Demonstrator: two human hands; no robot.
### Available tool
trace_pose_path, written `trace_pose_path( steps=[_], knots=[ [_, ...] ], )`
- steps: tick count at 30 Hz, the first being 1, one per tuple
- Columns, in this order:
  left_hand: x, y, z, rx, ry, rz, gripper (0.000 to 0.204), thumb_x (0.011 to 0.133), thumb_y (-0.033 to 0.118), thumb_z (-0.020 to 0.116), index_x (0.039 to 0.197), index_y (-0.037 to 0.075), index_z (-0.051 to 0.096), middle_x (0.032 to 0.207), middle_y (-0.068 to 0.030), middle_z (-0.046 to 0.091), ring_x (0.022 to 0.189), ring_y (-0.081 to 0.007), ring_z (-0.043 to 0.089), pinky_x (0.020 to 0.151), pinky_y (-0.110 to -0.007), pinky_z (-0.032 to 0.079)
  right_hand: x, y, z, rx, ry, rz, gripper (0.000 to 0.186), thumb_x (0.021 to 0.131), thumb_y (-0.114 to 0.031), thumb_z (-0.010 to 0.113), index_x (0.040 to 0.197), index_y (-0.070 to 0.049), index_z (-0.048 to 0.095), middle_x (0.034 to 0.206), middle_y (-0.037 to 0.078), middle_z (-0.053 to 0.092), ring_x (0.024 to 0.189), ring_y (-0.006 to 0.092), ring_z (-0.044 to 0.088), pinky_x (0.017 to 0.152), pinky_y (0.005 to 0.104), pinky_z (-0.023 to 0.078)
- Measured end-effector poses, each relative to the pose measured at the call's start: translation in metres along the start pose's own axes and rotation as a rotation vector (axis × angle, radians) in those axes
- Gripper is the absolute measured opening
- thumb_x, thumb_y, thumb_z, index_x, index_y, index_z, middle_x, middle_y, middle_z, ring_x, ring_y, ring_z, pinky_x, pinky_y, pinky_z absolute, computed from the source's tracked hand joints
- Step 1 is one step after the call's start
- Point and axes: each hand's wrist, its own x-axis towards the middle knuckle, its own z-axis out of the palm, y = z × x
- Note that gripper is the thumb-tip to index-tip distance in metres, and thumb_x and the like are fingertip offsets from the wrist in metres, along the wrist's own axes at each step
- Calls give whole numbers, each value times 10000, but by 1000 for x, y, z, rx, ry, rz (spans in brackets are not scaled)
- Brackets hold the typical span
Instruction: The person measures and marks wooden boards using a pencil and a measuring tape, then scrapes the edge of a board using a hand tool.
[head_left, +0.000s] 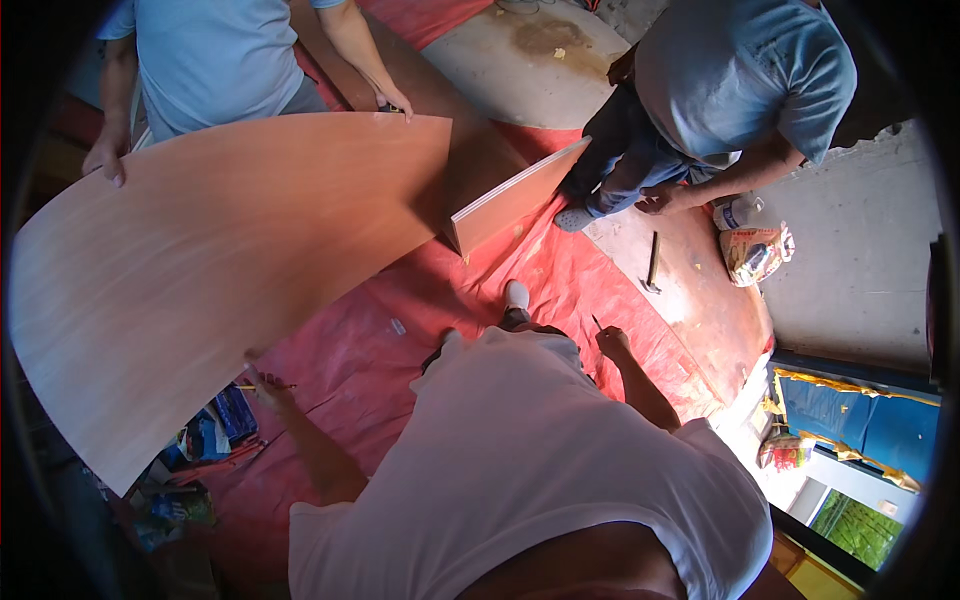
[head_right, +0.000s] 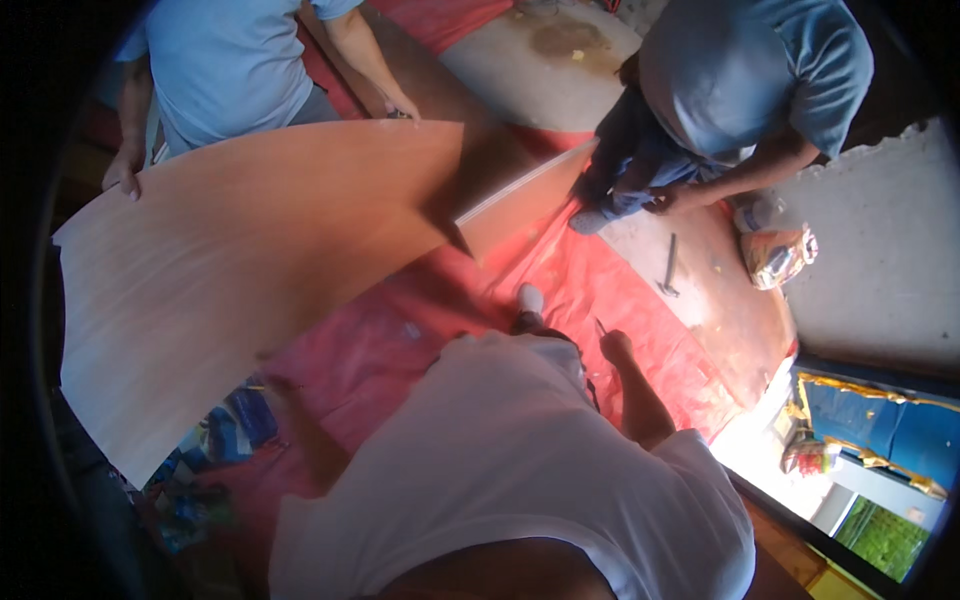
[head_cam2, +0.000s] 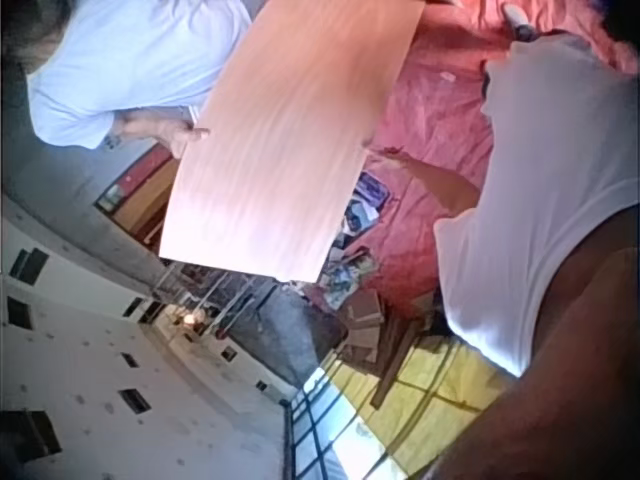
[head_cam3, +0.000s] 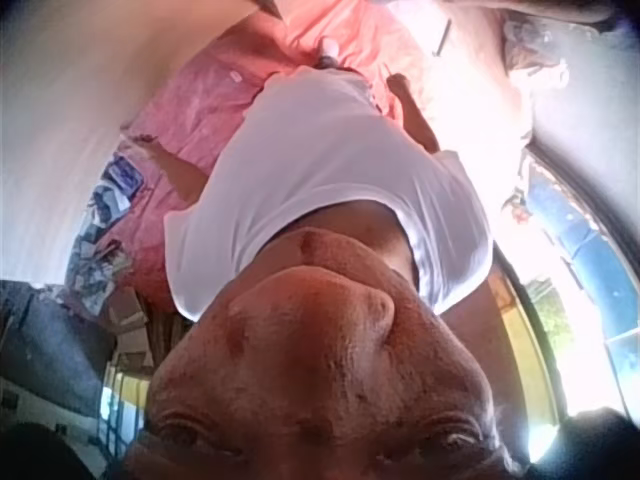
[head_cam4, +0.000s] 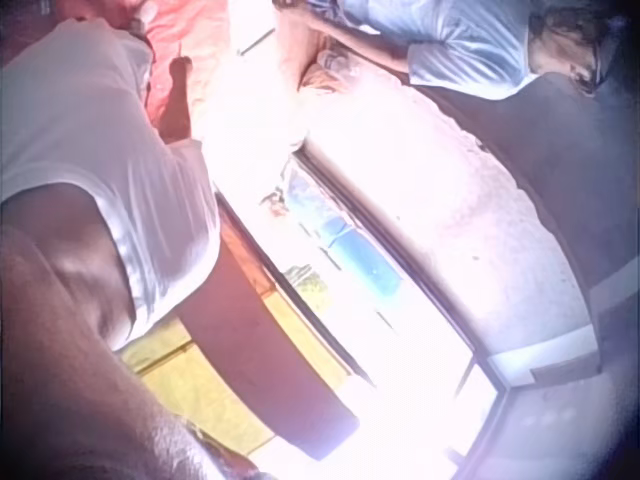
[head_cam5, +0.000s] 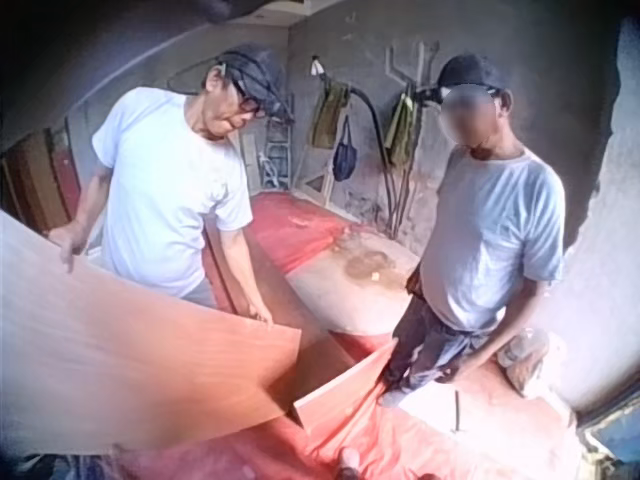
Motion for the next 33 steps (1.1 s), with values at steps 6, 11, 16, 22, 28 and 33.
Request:
trace_pose_path(
  steps=[6,11,16,22,28,33],
  knots=[
    [-63,69,72,18,-262,-75,335,769,353,740,873,196,463,664,78,359,527,-39,324,454,-202,237,-17,34,25,-1,-1,34,217,777,-175,501,683,-75,670,697,116,631,714,274,628,624,402,516],
    [-41,45,54,35,-259,-99,306,766,340,746,839,185,492,674,79,371,533,-34,323,458,-218,223,-1,62,41,-62,-143,104,186,754,-183,522,698,-88,672,718,107,637,704,262,626,637,399,518],
    [-87,102,116,15,-358,-2,289,771,348,734,871,155,544,660,65,387,528,-43,333,444,-222,230,29,107,62,149,42,-158,189,806,-242,562,796,-61,616,562,47,588,422,131,551,369,276,429],
    [-134,167,155,264,-392,164,371,777,397,691,948,78,612,653,39,404,497,-58,291,402,-227,254,44,74,44,362,56,148,179,813,-235,573,825,-61,614,537,49,578,421,133,555,366,282,427],
    [-169,191,193,376,-446,266,488,770,389,707,1076,23,603,832,-18,541,580,-84,377,425,-230,287,12,53,36,185,120,-111,225,797,-219,530,677,-72,649,656,123,612,639,258,608,570,414,501],
    [-107,162,224,515,-627,298,522,799,310,699,1168,-29,552,1115,-108,555,886,-166,515,690,-289,436,6,54,37,-160,50,-133,240,794,-222,536,672,-51,652,709,149,621,678,295,611,617,404,503]
  ],
)
